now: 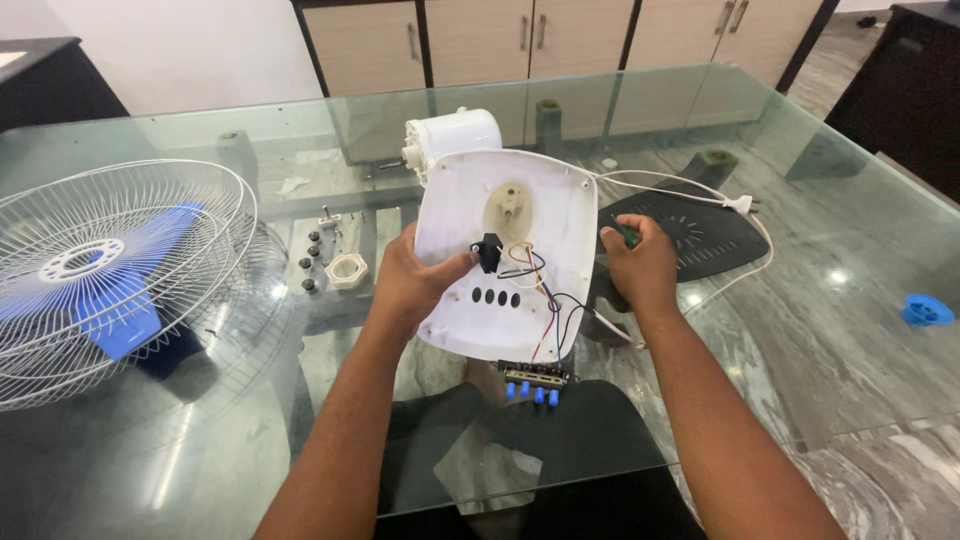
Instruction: The person uses a screwdriver to manipulate wires and components inside the back housing of a disassembled electric fan. They repeatedly connect and disconnect a small black switch, reposition the housing, and adjust the wiring.
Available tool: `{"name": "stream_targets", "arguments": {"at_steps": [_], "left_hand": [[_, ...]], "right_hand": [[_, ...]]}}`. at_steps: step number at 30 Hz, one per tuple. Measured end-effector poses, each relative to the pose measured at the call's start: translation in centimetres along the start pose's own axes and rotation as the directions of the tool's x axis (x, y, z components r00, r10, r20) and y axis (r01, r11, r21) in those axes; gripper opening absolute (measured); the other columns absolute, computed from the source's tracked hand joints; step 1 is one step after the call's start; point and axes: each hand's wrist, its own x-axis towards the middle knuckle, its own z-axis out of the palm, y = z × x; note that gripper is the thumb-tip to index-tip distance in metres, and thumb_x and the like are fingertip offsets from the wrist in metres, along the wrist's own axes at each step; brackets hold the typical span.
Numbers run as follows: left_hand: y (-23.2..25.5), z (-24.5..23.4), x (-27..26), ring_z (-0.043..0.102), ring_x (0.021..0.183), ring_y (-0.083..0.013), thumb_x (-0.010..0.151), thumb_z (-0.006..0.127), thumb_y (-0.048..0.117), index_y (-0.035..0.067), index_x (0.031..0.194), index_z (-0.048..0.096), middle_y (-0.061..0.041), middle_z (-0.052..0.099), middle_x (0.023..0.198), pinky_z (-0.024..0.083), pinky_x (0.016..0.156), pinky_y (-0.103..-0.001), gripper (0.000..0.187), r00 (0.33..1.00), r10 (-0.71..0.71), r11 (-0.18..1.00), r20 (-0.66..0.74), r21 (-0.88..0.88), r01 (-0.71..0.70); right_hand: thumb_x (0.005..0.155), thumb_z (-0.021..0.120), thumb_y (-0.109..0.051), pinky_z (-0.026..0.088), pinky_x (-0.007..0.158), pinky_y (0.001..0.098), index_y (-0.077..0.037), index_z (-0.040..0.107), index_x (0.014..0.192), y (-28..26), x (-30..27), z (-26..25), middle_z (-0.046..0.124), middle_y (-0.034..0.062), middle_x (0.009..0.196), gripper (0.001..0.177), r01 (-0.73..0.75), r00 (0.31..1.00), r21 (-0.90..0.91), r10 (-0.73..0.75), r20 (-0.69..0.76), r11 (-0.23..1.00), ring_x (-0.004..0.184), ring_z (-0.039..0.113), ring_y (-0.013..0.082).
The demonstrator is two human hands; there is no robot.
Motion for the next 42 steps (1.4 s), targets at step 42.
{"name": "stream_targets", "arguments": {"at_steps": [42], "left_hand": [[-0.7,2.4,-0.4,0.074,0.084,-0.0147,0.077,0.086,0.023,0.001,0.111,0.067,-0.011,0.077,0.096,0.06,0.073,-0.031,0.045,0.985,0.157,0.981,-0.073,0.124,-0.147]], "right_hand": [[0.103,0.075,-0.018,0.047,0.062,0.0252,-0.004,0.071,0.105,-12.1,-9.4,-1.9,0.07,0.0062,0.09,0.015,0.612,0.791,0.292,-0.578,-0.203,0.735,0.071,0.061,0.0102]]}}
